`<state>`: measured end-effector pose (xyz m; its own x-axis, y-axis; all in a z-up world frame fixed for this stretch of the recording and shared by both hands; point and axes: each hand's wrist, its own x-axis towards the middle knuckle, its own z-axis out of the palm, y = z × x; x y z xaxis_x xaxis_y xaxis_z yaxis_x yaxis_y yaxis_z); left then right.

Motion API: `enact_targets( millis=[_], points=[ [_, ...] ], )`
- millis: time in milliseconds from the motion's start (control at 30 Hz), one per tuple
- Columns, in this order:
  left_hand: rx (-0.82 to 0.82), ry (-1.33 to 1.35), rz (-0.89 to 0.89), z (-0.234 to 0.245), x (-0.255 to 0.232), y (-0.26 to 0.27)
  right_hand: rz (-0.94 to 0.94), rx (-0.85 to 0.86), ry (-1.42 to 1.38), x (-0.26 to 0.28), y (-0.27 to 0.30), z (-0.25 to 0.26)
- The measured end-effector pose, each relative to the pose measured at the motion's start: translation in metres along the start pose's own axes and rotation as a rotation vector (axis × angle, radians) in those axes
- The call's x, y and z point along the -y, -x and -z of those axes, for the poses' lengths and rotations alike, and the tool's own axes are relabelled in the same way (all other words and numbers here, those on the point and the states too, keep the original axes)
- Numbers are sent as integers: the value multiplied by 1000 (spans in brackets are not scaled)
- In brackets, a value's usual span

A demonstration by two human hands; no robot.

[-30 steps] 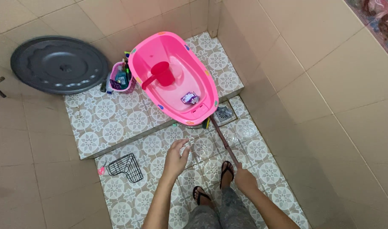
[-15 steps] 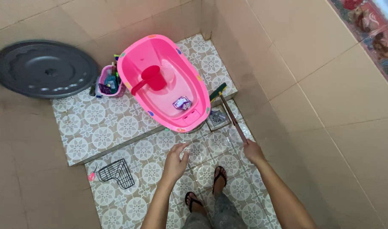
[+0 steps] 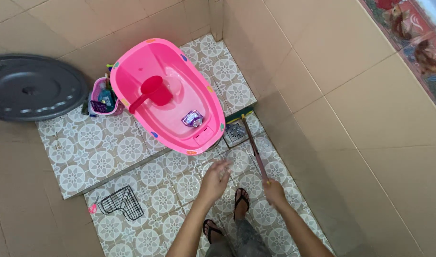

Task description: Scrubbing tiled bathroom floor with a brush and water.

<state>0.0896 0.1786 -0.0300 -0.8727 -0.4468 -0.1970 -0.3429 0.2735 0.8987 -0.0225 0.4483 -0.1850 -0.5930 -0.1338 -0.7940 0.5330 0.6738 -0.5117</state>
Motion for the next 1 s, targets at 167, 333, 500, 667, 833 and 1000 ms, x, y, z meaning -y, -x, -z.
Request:
enact_targets(
  millis=[167, 333, 500, 667, 833, 1000],
  points=[
    [41, -41, 83, -10, 26, 1, 118, -40, 161, 8, 12, -25],
    [47, -37, 130, -22, 49, -2, 101, -65, 95, -6, -54, -34],
    [25, -43, 115, -26, 56, -10, 107, -68, 269, -17, -38, -24],
    [28, -68, 132, -33, 64, -18, 139, -7, 349, -19, -43, -36],
    [17, 4, 97, -27, 56, -35, 14, -22, 154, 16, -79, -36],
    [-3, -9, 99, -22, 48, -39, 66, -3, 470, -7, -26, 20]
  ],
)
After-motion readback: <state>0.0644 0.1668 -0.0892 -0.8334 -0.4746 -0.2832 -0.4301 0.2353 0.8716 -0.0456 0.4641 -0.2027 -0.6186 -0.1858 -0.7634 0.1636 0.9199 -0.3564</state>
